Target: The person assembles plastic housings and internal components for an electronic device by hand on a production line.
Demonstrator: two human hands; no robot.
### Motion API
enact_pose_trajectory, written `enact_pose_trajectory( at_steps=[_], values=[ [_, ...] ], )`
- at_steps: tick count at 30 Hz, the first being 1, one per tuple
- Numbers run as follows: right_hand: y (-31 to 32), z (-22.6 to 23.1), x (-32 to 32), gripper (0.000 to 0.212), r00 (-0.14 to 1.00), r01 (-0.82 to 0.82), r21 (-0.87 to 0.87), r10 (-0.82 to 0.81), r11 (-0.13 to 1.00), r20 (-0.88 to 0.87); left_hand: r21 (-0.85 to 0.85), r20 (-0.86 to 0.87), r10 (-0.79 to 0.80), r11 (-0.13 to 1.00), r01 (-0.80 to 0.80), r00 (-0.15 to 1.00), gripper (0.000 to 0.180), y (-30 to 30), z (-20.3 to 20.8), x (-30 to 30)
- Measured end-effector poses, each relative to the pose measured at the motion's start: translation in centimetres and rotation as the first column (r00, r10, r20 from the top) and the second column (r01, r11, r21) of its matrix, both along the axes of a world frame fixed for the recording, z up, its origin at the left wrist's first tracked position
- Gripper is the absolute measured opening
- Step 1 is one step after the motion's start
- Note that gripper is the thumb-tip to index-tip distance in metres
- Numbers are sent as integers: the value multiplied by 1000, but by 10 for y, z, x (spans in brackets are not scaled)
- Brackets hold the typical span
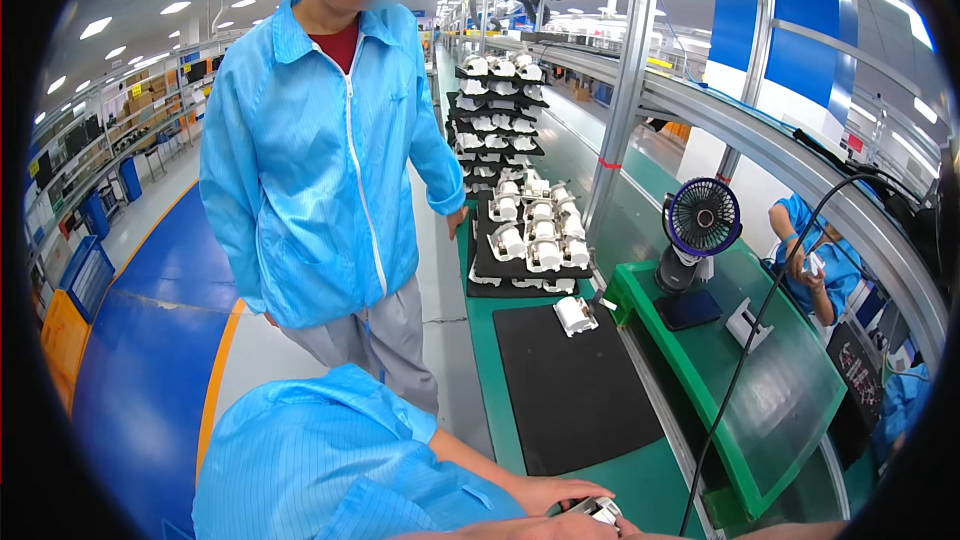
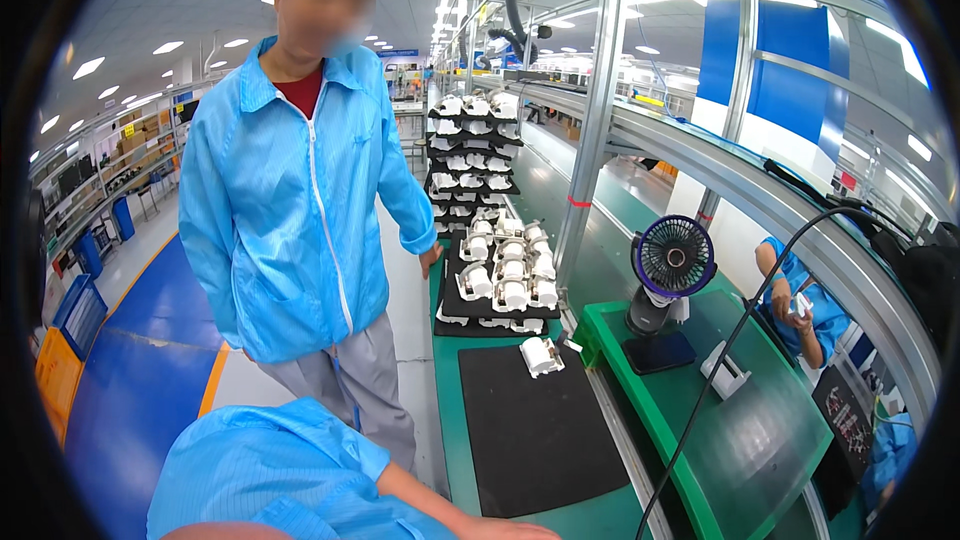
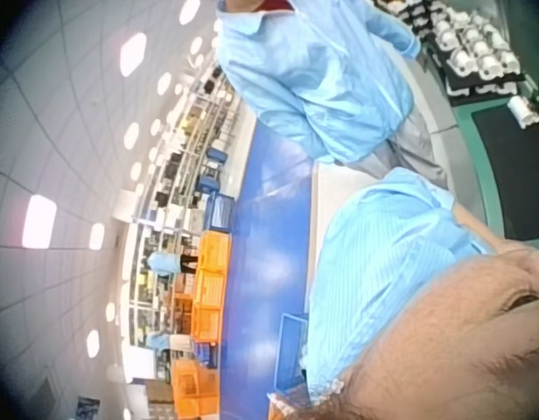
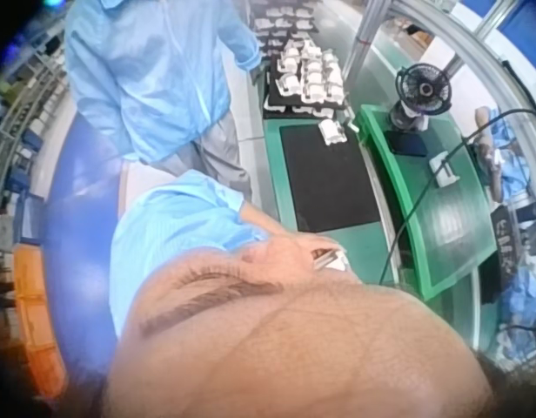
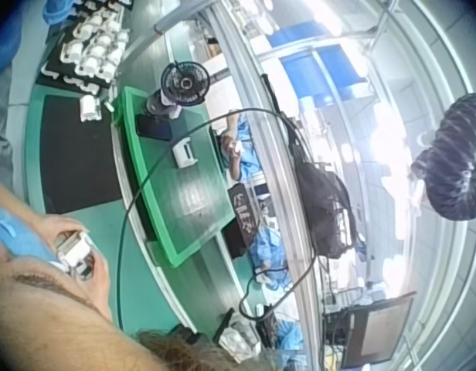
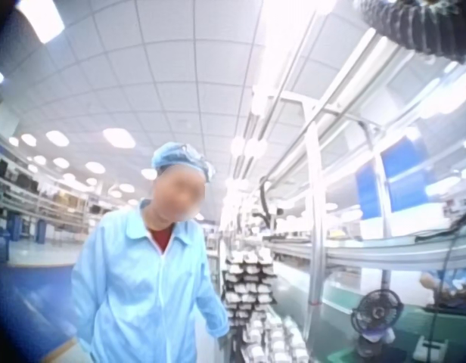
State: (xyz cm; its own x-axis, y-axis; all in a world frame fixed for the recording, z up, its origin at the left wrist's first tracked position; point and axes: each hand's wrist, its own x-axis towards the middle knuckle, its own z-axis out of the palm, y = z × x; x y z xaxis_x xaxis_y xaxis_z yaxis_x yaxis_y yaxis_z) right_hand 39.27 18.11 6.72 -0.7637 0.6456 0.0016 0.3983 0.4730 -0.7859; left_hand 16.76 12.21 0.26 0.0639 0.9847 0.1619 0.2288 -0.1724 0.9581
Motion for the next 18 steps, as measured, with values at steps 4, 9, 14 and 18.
enact_pose_trajectory(
  at_steps=[4,9,14,18],
  values=[
    [-3,-2,1,63,999,15,45,-13,999,-36,10,23,-24,1000,23,999,107,2,4,-5],
    [-4,-3,1,63,997,38,24,-36,999,-63,16,52,-48,999,47,997,108,-2,4,-10],
    [-4,-11,4,64,995,35,43,-31,998,-96,23,74,-65,998,64,995,108,0,-12,5],
    [-2,-10,4,66,996,8,23,-6,1000,-89,34,91,-68,997,65,994,109,-1,-4,-1]
  ],
)
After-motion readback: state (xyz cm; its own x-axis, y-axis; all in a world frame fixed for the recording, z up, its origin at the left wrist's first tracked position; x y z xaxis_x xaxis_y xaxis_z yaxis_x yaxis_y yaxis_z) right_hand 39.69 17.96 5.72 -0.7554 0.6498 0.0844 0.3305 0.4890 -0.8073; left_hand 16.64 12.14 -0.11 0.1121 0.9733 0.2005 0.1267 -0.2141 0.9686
